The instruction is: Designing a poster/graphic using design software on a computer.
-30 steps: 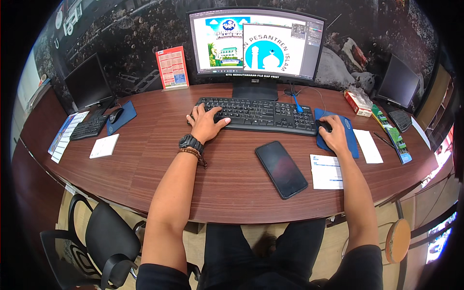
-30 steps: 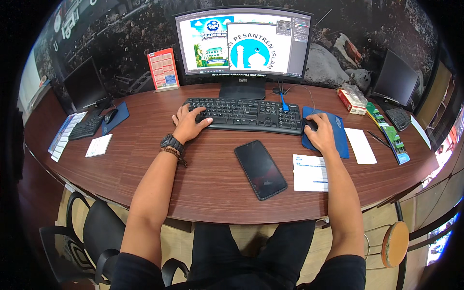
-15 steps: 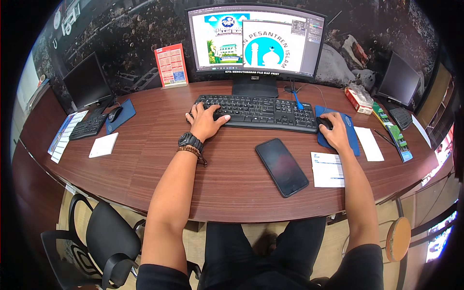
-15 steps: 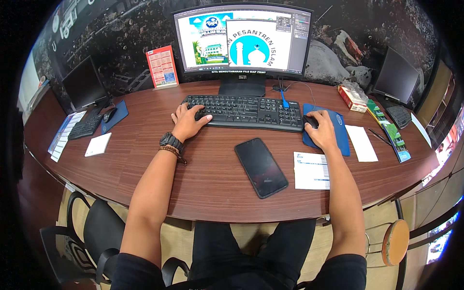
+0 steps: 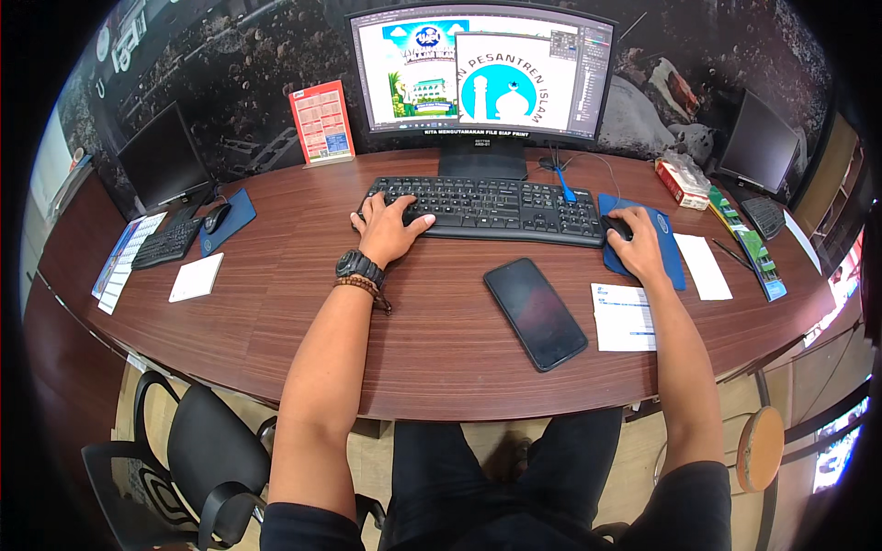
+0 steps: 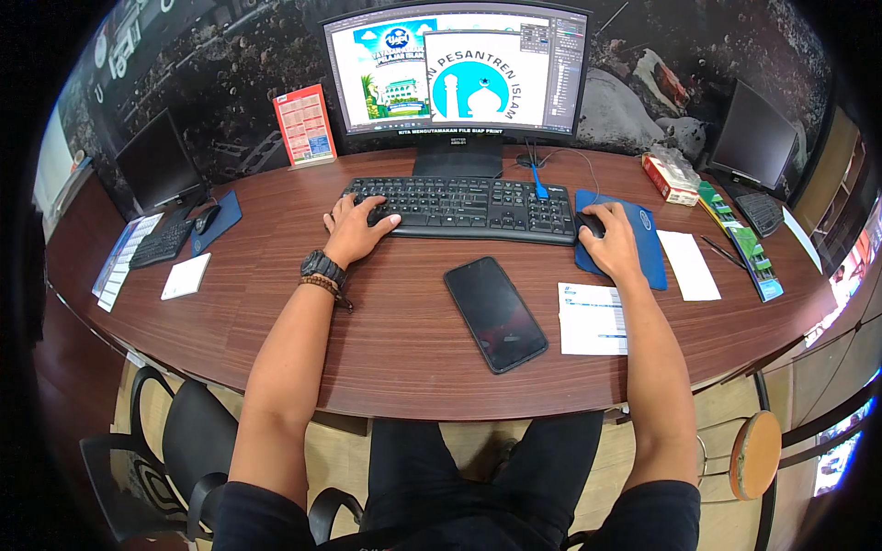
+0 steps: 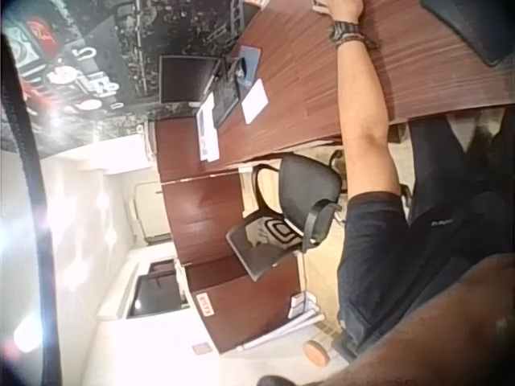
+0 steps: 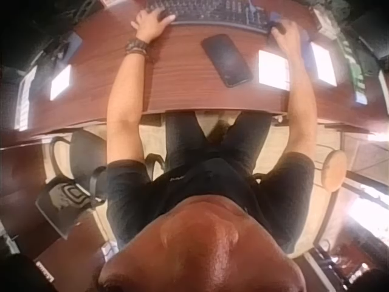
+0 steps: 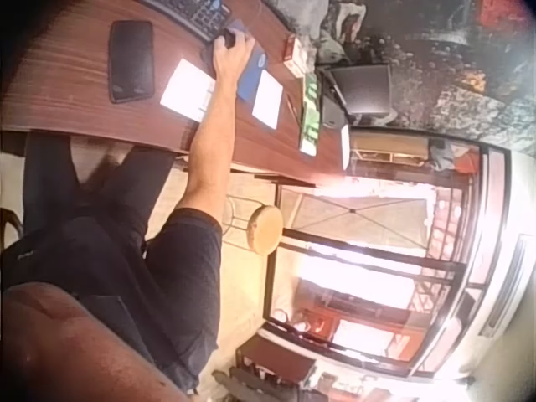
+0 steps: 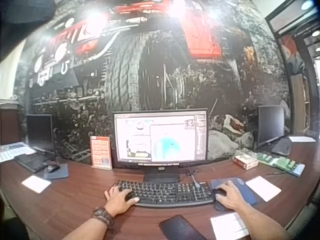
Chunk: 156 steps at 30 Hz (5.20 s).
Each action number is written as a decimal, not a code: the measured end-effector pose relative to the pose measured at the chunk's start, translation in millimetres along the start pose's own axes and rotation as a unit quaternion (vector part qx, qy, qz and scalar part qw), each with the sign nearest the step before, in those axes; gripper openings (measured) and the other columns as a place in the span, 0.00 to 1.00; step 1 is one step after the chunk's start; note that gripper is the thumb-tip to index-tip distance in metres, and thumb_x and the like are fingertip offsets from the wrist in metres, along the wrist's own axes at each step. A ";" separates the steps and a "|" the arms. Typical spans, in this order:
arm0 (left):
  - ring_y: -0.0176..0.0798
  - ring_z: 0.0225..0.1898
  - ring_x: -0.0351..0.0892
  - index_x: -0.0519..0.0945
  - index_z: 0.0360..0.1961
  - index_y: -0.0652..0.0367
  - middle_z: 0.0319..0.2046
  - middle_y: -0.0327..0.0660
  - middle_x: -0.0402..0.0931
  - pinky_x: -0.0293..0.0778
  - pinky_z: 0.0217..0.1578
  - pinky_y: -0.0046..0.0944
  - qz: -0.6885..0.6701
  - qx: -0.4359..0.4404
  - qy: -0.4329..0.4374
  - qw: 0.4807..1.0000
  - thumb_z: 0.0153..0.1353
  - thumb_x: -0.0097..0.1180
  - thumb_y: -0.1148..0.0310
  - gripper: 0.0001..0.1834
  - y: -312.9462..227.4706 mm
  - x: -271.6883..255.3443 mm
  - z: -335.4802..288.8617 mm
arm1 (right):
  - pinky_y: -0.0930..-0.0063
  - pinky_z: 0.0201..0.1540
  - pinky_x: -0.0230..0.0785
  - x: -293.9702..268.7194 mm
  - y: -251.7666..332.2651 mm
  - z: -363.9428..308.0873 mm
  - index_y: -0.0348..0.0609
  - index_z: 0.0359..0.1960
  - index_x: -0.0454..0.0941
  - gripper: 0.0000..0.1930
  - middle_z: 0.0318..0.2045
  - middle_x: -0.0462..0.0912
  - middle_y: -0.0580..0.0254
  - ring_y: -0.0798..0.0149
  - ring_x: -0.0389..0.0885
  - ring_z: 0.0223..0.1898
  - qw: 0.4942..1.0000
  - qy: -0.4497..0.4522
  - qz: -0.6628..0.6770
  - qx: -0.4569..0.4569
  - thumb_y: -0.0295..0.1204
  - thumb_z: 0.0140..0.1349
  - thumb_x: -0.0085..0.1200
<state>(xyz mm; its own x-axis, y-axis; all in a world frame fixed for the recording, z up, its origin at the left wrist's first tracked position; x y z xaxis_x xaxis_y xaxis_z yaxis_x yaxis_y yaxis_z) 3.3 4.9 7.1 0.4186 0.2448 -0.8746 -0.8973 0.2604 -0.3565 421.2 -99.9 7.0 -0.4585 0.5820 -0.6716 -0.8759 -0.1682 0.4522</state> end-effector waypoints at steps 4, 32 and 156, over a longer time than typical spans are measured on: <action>0.64 0.72 0.50 0.78 0.61 0.45 0.67 0.63 0.58 0.39 0.67 0.71 -0.001 0.002 -0.002 1.000 0.60 0.59 0.39 0.33 2.4 0.3 -1.0 | 0.59 0.56 0.70 1.1 -0.7 0.6 0.41 0.47 0.82 0.17 0.49 0.77 0.51 0.47 0.78 0.52 1.000 0.001 0.002 0.000 0.30 0.55 0.58; 0.63 0.66 0.58 0.77 0.61 0.59 0.66 0.66 0.59 0.58 0.65 0.55 0.081 -0.058 -0.051 0.994 0.63 0.44 0.30 0.43 -5.6 0.8 14.6 | 0.56 0.58 0.70 -0.5 -4.7 0.0 0.42 0.50 0.82 0.19 0.52 0.76 0.49 0.44 0.77 0.53 0.999 -0.010 -0.008 0.039 0.34 0.57 0.58; 0.68 0.76 0.33 0.62 0.72 0.30 0.76 0.60 0.35 0.41 0.65 0.79 0.041 0.041 0.170 0.984 0.51 0.59 0.27 0.49 -27.2 -20.1 5.2 | 0.57 0.56 0.71 2.3 -7.5 -0.3 0.43 0.48 0.83 0.19 0.50 0.76 0.50 0.45 0.79 0.51 0.997 -0.040 -0.015 0.057 0.34 0.56 0.59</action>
<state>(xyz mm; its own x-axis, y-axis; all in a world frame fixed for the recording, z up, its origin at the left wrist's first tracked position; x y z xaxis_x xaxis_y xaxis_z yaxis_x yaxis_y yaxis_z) 20.0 -2.3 36.2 0.2614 -0.0556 -0.9636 -0.9056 0.3314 -0.2648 426.6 -97.6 1.9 -0.4146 0.6475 -0.6394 -0.8642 -0.0601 0.4995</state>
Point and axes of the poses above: each hand's wrist, its own z-axis towards the middle knuckle, its own x-axis out of the palm, y = z × x, the point moved 1 cm from there along z, towards the middle knuckle
